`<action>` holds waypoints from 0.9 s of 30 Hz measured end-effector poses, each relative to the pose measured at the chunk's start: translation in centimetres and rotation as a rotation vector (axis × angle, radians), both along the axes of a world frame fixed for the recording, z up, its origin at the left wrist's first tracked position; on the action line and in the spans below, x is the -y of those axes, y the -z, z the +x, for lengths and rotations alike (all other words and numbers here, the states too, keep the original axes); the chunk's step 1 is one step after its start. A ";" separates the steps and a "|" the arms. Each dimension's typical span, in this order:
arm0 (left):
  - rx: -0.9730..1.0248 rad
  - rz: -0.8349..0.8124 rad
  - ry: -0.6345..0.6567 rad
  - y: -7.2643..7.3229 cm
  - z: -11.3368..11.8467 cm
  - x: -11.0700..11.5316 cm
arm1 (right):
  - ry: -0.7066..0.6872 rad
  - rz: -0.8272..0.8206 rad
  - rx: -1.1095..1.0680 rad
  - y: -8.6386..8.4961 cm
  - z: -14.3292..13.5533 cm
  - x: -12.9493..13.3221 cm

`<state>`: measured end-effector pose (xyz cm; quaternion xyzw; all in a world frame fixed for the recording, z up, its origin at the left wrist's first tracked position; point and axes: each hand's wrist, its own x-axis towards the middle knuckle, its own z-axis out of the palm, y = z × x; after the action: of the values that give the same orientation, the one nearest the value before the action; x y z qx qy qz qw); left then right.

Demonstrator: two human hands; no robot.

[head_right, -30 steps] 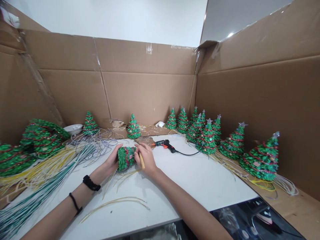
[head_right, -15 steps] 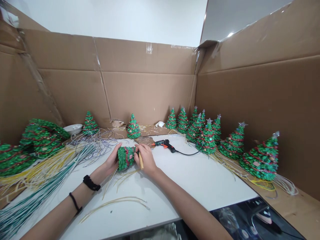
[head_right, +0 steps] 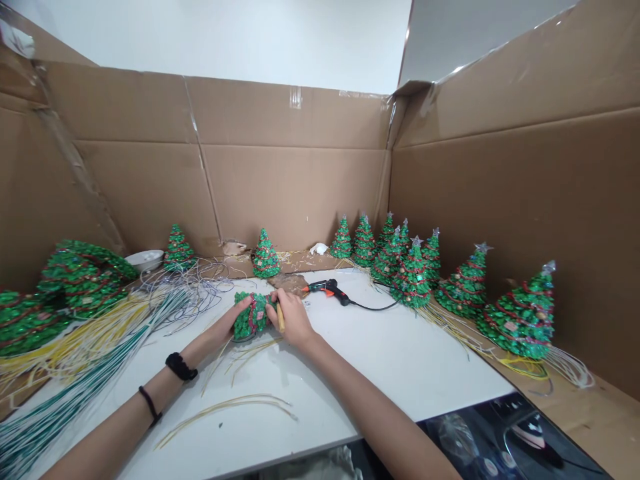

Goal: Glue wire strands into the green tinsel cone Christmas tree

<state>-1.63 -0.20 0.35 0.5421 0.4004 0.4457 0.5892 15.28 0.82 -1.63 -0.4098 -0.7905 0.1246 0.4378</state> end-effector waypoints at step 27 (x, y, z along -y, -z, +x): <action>-0.519 0.447 -0.233 0.7 0.5 0.4 | 0.061 -0.067 -0.453 -0.2 1.9 -1.3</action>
<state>-1.11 -0.55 -0.34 0.7033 0.4886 0.4339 0.2798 17.13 2.10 -1.46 -0.4091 -0.6547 0.2264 0.5940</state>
